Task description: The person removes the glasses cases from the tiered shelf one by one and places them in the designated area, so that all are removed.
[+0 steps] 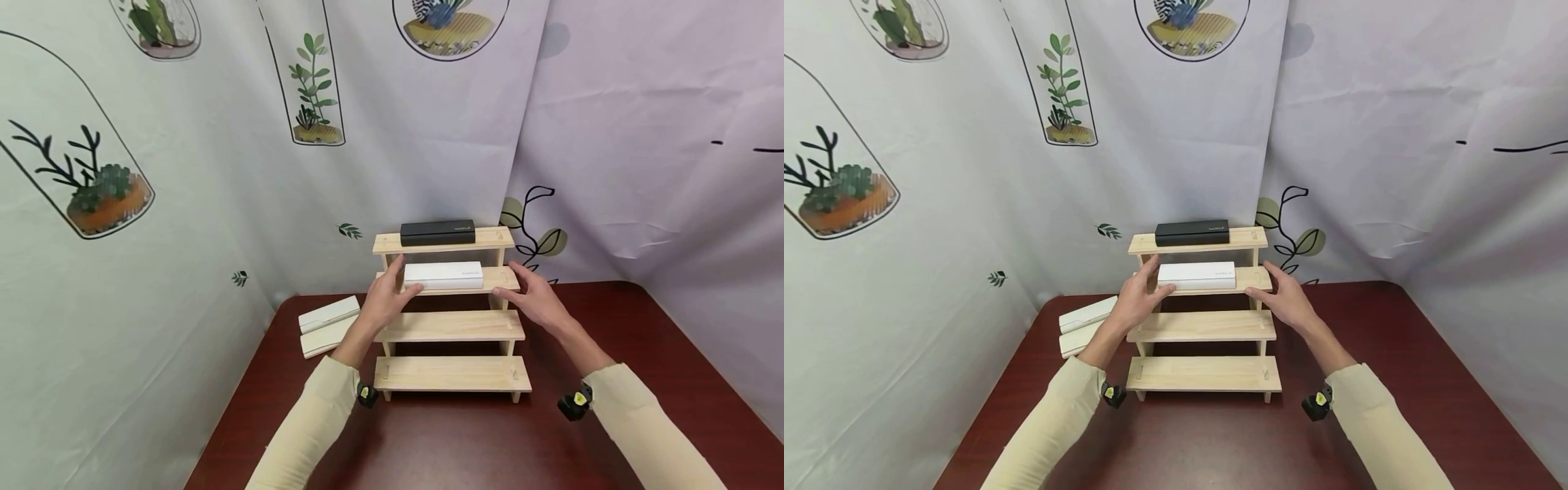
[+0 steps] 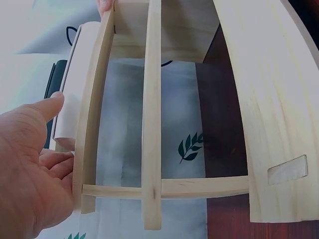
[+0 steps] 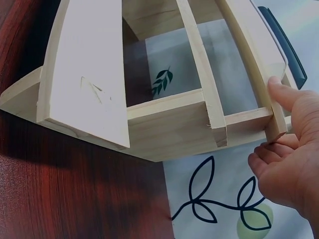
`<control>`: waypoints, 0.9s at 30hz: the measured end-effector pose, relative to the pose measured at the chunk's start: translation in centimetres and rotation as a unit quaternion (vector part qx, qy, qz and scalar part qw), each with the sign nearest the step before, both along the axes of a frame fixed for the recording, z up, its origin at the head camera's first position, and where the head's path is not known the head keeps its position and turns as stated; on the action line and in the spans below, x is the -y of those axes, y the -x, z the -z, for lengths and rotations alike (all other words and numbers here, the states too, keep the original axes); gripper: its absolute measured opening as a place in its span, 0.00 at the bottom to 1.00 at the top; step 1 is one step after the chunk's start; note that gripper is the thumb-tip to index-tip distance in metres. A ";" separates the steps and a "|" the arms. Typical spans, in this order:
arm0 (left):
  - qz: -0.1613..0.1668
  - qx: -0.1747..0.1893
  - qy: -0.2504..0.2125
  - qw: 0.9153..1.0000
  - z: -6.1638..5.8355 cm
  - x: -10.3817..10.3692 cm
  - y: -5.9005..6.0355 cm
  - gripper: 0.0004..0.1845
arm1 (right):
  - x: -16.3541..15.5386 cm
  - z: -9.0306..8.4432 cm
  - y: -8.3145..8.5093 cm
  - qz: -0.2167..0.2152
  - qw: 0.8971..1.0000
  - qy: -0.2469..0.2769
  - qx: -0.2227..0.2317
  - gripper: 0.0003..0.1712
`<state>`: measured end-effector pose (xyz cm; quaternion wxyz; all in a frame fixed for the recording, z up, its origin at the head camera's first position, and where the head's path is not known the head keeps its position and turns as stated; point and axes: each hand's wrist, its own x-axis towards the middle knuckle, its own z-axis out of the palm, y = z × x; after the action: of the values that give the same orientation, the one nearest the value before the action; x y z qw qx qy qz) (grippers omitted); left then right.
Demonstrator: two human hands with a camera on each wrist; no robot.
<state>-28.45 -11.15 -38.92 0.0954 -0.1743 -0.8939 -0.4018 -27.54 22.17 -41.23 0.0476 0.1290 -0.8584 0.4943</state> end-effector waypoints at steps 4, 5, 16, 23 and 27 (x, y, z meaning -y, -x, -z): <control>0.001 -0.001 -0.001 1.000 0.0 -0.1 0.2 0.47 | -0.1 0.1 0.0 0.003 1.000 0.000 -0.006 0.50; 0.001 0.000 -0.002 1.000 0.0 -0.2 0.3 0.47 | -0.1 0.1 0.0 0.004 1.000 0.001 -0.007 0.50; -0.002 -0.006 0.010 1.000 0.2 -0.3 0.5 0.44 | 0.0 0.2 0.2 0.014 1.000 0.001 -0.006 0.49; -0.014 -0.006 0.014 1.000 0.2 -0.5 0.5 0.43 | -0.1 0.2 0.2 0.014 1.000 0.001 -0.008 0.49; -0.012 -0.013 0.014 1.000 0.2 -0.5 0.6 0.42 | -0.1 0.3 0.2 0.013 1.000 0.004 -0.010 0.49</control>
<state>-29.05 -10.65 -39.15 0.1096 -0.1703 -0.8999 -0.3861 -27.78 22.24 -41.49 0.0627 0.1226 -0.8576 0.4956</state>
